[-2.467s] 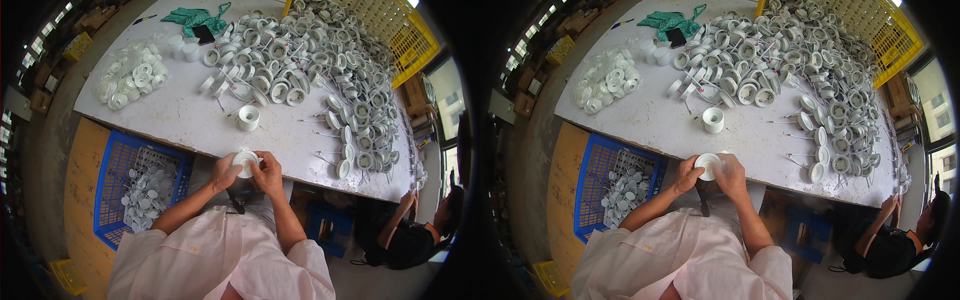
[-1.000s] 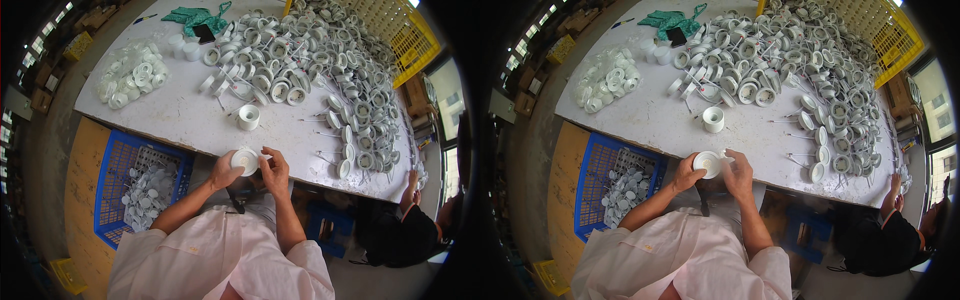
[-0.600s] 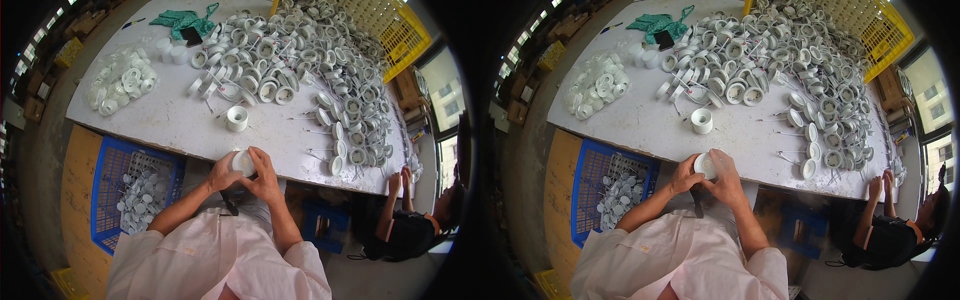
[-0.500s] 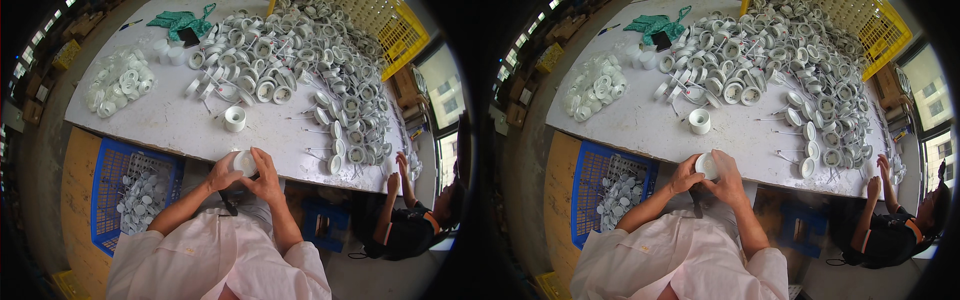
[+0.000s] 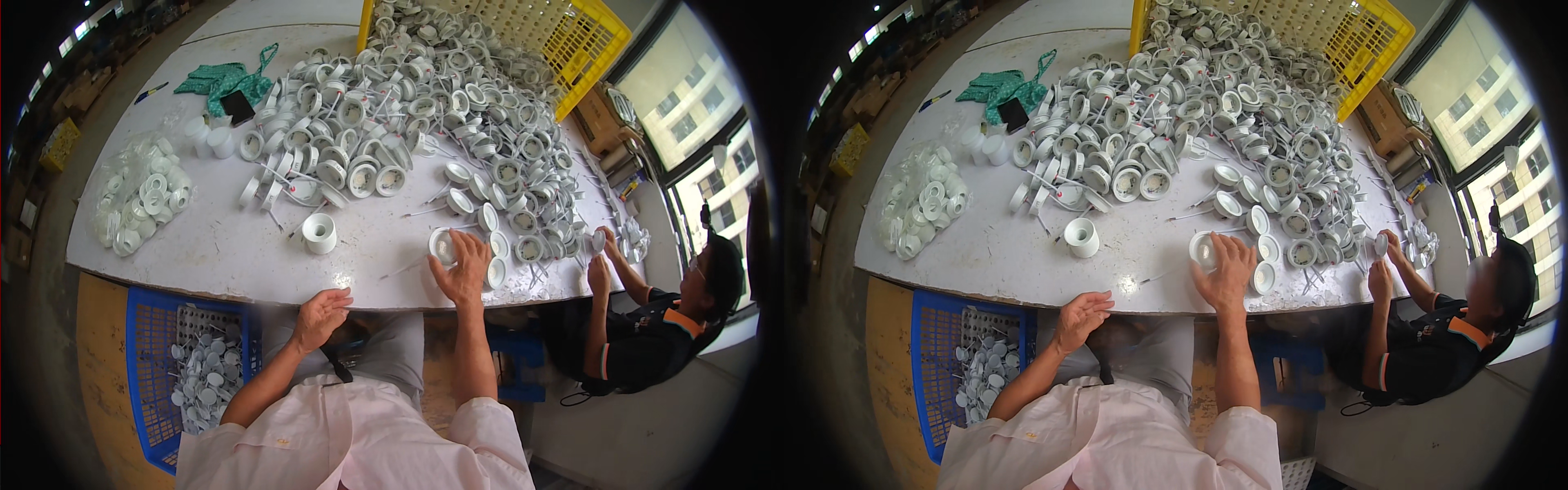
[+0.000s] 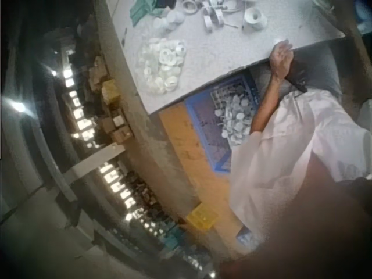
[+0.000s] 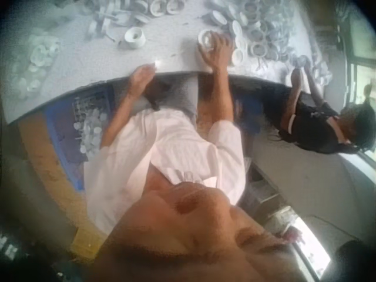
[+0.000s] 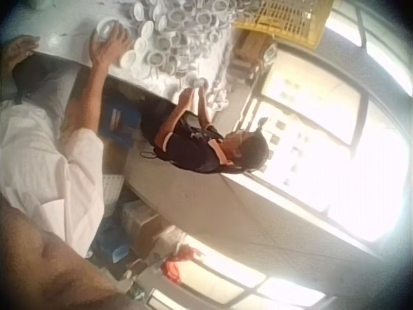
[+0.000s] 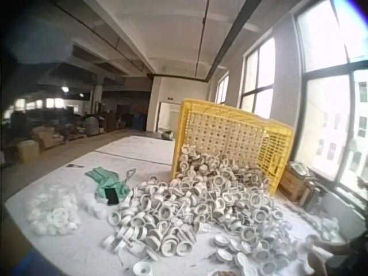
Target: The person assembles light components by picking up circular LED bases and pressing plastic housing rings onto them by hand.
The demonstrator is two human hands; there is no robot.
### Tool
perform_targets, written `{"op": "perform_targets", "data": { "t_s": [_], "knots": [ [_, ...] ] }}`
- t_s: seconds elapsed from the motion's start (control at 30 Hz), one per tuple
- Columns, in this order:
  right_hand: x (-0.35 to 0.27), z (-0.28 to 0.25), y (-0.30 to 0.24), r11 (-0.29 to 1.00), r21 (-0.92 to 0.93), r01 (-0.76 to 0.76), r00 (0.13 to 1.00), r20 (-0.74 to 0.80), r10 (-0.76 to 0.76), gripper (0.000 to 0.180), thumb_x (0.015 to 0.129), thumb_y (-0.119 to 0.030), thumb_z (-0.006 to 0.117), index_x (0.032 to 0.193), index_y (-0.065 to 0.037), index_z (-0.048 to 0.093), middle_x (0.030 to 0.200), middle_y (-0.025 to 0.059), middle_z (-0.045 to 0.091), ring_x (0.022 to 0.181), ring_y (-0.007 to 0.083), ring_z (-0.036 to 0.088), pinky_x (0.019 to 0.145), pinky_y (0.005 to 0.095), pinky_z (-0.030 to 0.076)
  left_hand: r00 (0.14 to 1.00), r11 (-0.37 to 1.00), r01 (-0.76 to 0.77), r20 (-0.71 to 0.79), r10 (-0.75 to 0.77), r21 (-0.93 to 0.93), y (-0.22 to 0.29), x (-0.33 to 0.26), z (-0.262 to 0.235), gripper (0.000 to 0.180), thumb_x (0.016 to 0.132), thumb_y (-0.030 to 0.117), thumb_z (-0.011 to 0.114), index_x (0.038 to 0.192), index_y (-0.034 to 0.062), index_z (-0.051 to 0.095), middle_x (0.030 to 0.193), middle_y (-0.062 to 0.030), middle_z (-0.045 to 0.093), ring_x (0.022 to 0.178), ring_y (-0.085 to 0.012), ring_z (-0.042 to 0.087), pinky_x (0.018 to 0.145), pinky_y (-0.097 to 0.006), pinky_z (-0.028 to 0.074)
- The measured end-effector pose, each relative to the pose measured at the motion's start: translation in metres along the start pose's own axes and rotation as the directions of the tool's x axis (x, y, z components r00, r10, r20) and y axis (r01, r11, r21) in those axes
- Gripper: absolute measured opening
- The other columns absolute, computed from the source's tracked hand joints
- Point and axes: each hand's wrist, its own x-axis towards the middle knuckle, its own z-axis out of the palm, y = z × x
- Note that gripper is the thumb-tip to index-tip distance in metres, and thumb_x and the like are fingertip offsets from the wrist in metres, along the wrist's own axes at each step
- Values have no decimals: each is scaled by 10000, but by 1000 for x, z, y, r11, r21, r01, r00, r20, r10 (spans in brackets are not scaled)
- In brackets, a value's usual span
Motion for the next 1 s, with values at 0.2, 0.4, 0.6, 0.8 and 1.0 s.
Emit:
{"op": "perform_targets", "data": {
  "t_s": [0.2, 0.4, 0.6, 0.8, 1.0],
  "knots": [
    [22, -1, 22, 885, -354, -302, 935, 73, 348, 513, 743, -408, 702, 1154, -111, 621, 1140, 98, 608, 1202, 288, 452, 1062, 636, 143, 1000, 999, 10, 2, -10, 42, -7, -2, -3, 329, 875, -20, 547, 1198, -66, 503, 1227, -180, 571, 1118, -229, 582, 921, -298, 470],
    [31, 2, 25, 842, -421, -339, 900, 115, 420, 479, 786, -430, 654, 1136, -103, 638, 1137, 121, 626, 1213, 308, 450, 1064, 651, 112, 1000, 997, 22, -18, -21, 72, -1, -1, -2, 281, 878, -14, 546, 1154, -64, 538, 1175, -161, 609, 1055, -205, 614, 888, -281, 483],
    [21, 5, 33, 858, -406, -316, 931, 43, 363, 509, 783, -399, 659, 1180, -85, 601, 1183, 123, 575, 1237, 326, 414, 1065, 645, 128, 1000, 994, -5, 3, 5, 106, -5, 0, -2, 313, 883, 37, 545, 1181, -57, 532, 1222, -190, 589, 1063, -233, 620, 832, -290, 514],
    [-27, -2, 31, 925, -262, -276, 949, -226, 220, 725, 690, -342, 751, 1318, -105, 477, 1341, 171, 374, 1325, 393, 271, 1036, 646, 195, 999, 999, 7, -37, -6, 38, -6, -7, -4, 272, 886, 2, 555, 1151, -59, 547, 1189, -170, 606, 1050, -192, 616, 878, -273, 487],
    [-34, 5, 41, 877, -284, -388, 920, -165, 355, 844, 660, -372, 762, 1389, -145, 402, 1392, 193, 333, 1365, 456, 161, 1030, 681, 168, 999, 990, -29, 26, 25, 136, -7, 4, 5, 275, 884, 20, 549, 1149, -51, 550, 1207, -190, 602, 1029, -210, 633, 815, -280, 521]
  ]
}}
